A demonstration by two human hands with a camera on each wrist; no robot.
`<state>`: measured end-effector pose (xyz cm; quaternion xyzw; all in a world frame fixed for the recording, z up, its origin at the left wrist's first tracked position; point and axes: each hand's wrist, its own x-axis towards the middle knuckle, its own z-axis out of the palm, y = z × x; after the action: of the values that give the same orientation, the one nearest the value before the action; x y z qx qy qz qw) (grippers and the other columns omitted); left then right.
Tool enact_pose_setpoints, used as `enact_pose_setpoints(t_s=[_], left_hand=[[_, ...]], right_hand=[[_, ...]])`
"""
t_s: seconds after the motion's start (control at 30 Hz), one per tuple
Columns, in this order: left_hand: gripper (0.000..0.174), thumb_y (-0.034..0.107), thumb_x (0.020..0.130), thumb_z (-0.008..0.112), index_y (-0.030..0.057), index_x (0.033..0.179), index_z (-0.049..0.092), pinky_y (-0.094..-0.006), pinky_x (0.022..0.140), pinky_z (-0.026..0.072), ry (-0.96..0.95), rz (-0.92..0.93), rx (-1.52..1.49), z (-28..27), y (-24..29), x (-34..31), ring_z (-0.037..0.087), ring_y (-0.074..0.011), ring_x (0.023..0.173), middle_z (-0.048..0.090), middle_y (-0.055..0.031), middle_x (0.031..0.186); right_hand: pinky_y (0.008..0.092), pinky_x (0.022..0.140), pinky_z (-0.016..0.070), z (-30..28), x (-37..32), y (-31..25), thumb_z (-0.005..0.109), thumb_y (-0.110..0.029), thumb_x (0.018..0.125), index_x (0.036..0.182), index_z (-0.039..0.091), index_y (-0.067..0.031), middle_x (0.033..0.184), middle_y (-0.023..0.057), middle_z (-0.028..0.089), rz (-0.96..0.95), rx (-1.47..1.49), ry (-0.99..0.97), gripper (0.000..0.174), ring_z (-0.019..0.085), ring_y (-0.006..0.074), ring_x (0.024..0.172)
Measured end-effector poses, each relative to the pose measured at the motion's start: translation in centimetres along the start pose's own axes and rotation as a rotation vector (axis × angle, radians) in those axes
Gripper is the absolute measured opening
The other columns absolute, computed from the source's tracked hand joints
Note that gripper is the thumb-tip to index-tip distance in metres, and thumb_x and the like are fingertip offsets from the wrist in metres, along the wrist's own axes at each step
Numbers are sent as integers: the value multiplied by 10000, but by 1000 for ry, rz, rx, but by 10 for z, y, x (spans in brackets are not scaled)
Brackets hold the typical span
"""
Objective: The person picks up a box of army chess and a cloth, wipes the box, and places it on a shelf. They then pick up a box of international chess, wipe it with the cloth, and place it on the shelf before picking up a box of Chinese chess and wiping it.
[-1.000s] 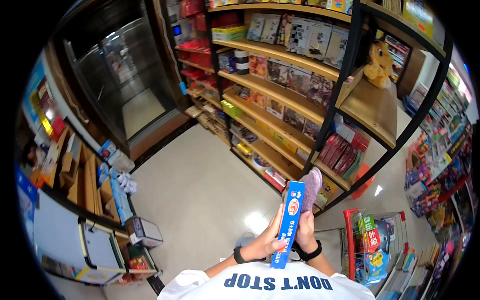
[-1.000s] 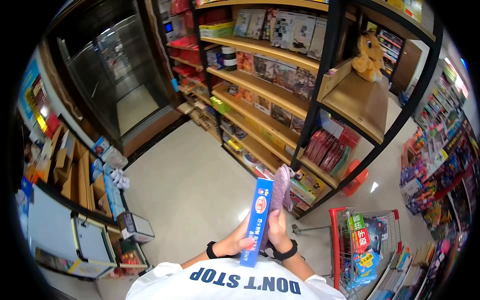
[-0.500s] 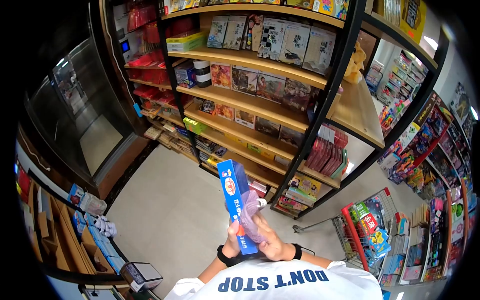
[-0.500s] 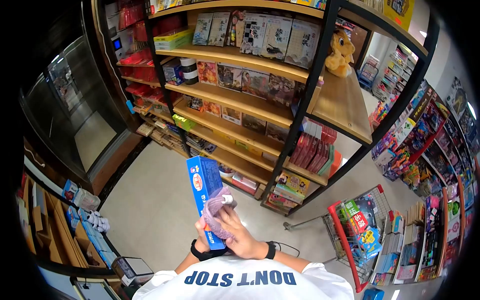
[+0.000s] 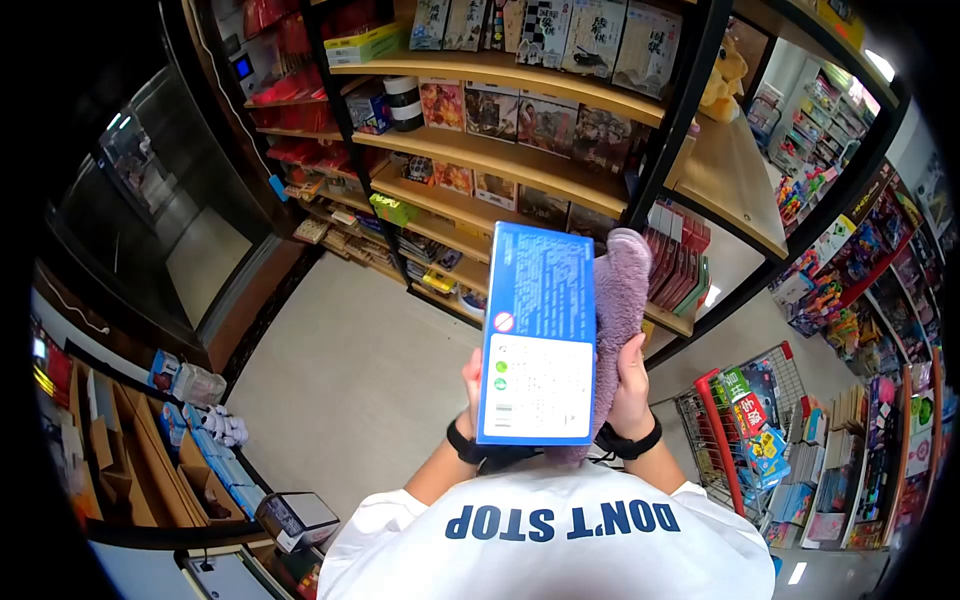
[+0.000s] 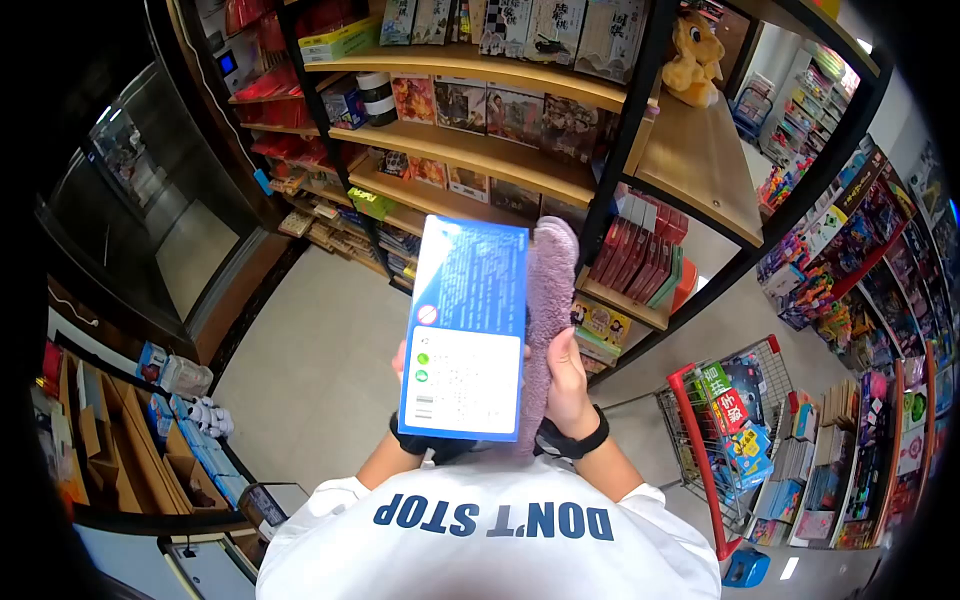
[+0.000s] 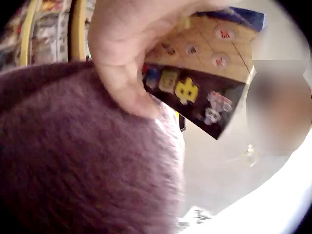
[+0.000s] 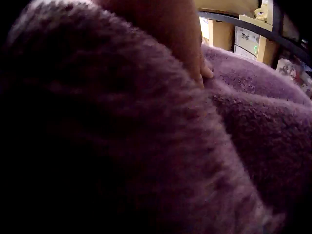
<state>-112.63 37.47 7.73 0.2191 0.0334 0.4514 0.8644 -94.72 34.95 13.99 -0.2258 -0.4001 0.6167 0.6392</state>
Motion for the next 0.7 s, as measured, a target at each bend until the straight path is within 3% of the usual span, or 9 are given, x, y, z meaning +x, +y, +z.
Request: enact_pose_setpoints(t_s=[0.03, 0.07, 0.17, 0.33, 0.43, 0.53, 0.57, 0.63, 0.7], left_hand=[[684, 517, 904, 351, 9, 1362, 323, -354, 988, 390, 24, 23, 163, 8, 3, 3, 496, -230, 1166, 468, -155, 1307], [646, 493, 932, 324, 6, 1356, 329, -341, 982, 393, 48, 44, 326, 25, 7, 4, 497, -214, 1161, 481, -145, 1293], [524, 372, 991, 306, 4, 1363, 320, -308, 975, 382, 37, 112, 599, 51, 14, 13, 468, -168, 1177, 454, -103, 1310], [527, 375, 989, 311, -2, 1357, 312, -275, 935, 421, 242, 204, 657, 57, -1, 29, 506, -141, 1119, 485, -104, 1269], [549, 397, 989, 294, 6, 1374, 295, -301, 987, 367, 224, 206, 681, 38, -19, 36, 453, -148, 1170, 456, -100, 1299], [817, 553, 907, 397, 4, 1427, 89, -326, 1077, 194, 188, 262, 990, 41, -35, 32, 240, -221, 1317, 233, -153, 1426], [903, 566, 879, 451, -3, 1431, 18, -345, 1086, 170, 141, 323, 1074, 39, -39, 34, 197, -259, 1337, 172, -198, 1438], [1018, 537, 837, 519, 7, 1425, -121, -359, 1100, 104, 75, 243, 1045, 44, -47, 35, 49, -282, 1383, -15, -197, 1491], [1000, 471, 828, 552, 7, 1432, -95, -348, 1098, 113, 48, 145, 838, 40, -48, 36, 69, -261, 1384, 7, -179, 1496]], right_hand=[[315, 870, 458, 10, 0, -4, 232, -471, 975, 1310, 356, -17, 1181, 108, 526, -59, -123, 139, 577, 561, 207, 1023], [355, 990, 382, 0, -2, -9, 235, -457, 979, 1347, 324, -19, 1298, 121, 466, -34, -89, 70, 580, 474, 226, 1184], [355, 981, 387, -9, -3, -18, 241, -449, 981, 1342, 332, -13, 1286, 118, 475, -60, -78, 95, 573, 493, 223, 1157], [365, 1007, 353, -31, -9, -10, 247, -454, 979, 1362, 301, -11, 1326, 119, 437, -130, -181, 200, 587, 460, 233, 1190], [364, 1045, 295, -25, -14, -13, 236, -440, 985, 1359, 293, 9, 1358, 131, 396, -120, -100, 131, 587, 396, 234, 1244], [361, 1056, 272, -22, -21, -14, 208, -435, 987, 1348, 287, 45, 1362, 142, 386, -147, -403, 67, 605, 377, 227, 1255], [341, 1033, 283, -19, -21, -16, 304, -525, 942, 1328, 304, 75, 1335, 149, 416, -130, -412, 66, 714, 400, 233, 1230], [340, 1044, 264, -29, -25, -8, 305, -575, 916, 1349, 290, 60, 1360, 148, 387, -6, -503, -56, 768, 372, 232, 1251], [364, 1070, 219, -38, -24, 13, 303, -596, 904, 1385, 248, 38, 1417, 162, 297, 0, -522, -120, 797, 287, 254, 1307]])
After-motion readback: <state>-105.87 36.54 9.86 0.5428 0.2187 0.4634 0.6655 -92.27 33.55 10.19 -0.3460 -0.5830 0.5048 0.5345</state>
